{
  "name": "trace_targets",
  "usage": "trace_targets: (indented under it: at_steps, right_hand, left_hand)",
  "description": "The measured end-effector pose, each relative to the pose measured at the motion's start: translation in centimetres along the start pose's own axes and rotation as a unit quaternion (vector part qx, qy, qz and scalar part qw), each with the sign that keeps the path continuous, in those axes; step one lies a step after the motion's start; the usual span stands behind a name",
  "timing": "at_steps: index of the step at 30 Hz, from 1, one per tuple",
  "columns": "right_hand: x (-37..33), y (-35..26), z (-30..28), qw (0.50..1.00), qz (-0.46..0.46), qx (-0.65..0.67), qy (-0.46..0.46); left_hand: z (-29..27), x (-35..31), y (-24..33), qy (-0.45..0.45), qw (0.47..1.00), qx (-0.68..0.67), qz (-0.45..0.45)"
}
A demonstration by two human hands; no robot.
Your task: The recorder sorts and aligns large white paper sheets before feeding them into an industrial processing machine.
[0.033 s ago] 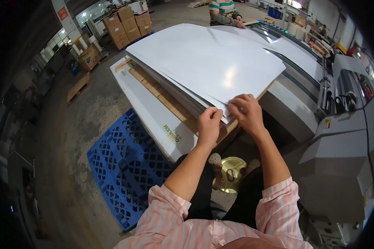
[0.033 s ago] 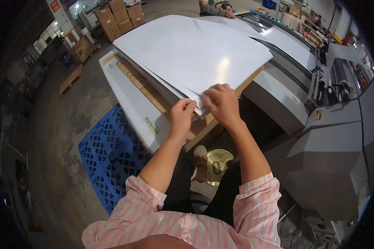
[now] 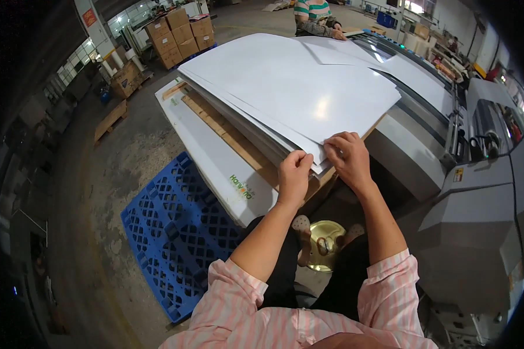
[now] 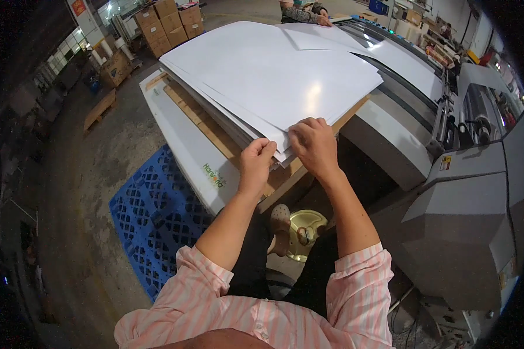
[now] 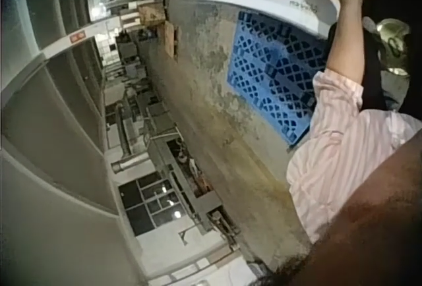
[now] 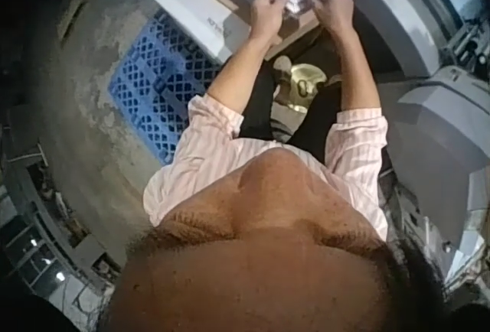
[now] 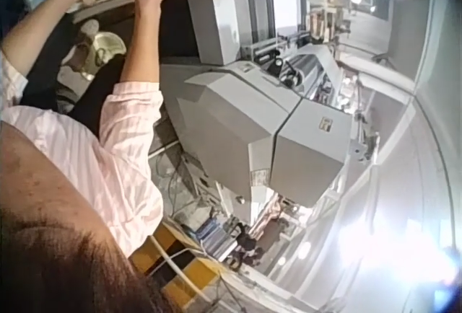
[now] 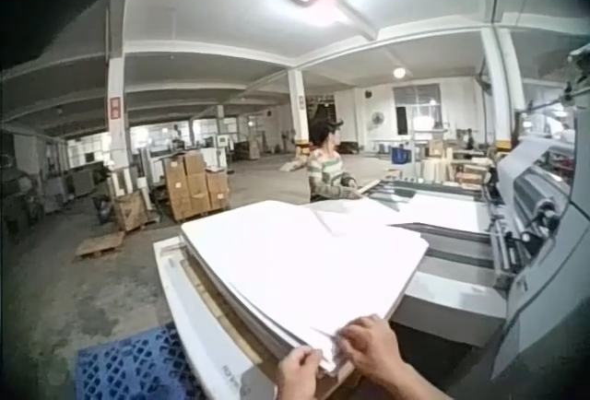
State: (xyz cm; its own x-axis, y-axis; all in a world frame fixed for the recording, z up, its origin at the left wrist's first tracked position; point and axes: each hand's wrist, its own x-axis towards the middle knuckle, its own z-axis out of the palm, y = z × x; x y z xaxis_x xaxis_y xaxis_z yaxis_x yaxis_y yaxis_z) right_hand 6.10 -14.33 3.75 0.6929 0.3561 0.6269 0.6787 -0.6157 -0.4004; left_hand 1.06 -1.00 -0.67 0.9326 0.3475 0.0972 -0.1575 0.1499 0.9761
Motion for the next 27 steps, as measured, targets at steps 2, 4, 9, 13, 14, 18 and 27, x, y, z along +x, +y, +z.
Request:
trace_targets:
  at_steps: [2, 4, 9, 13, 14, 18, 27]
  right_hand:
    - [-0.1, -0.3, 0.0, 0.999, 0.008, 0.043, 0.028]
    - [-0.1, -1.0, -0.6, 0.995, -0.071, 0.067, 0.019]
    - [-0.1, -2.6, 0.8, 0.995, -0.096, -0.031, -0.012]
    - [-0.4, -0.5, 0.5, 0.993, -0.045, -0.104, -0.036]
    - [-0.6, -0.3, 0.4, 0.994, -0.053, -0.095, -0.029]
    - [-0.4, -3.3, 0.0, 0.99, -0.053, -0.103, -0.087]
    - [0.1, -2.7, 0.5, 0.994, 0.047, -0.017, -0.097]
  left_hand:
    - [-0.1, 0.0, -0.3, 0.005, 1.0, 0.003, 0.016]
    - [0.8, 0.1, -0.2, 0.026, 0.994, -0.106, -0.015]
    - [-0.7, 0.2, 0.0, 0.024, 0.988, -0.142, -0.05]
    - [-0.2, -0.1, -0.4, -0.018, 0.996, -0.092, -0.008]
    - [0.3, -0.2, -0.6, -0.004, 0.99, -0.14, 0.001]
    - [-0.4, -0.8, 0.9, 0.057, 0.971, -0.227, -0.035]
    - [-1.1, 0.0, -0.2, -0.006, 0.974, -0.226, -0.024]
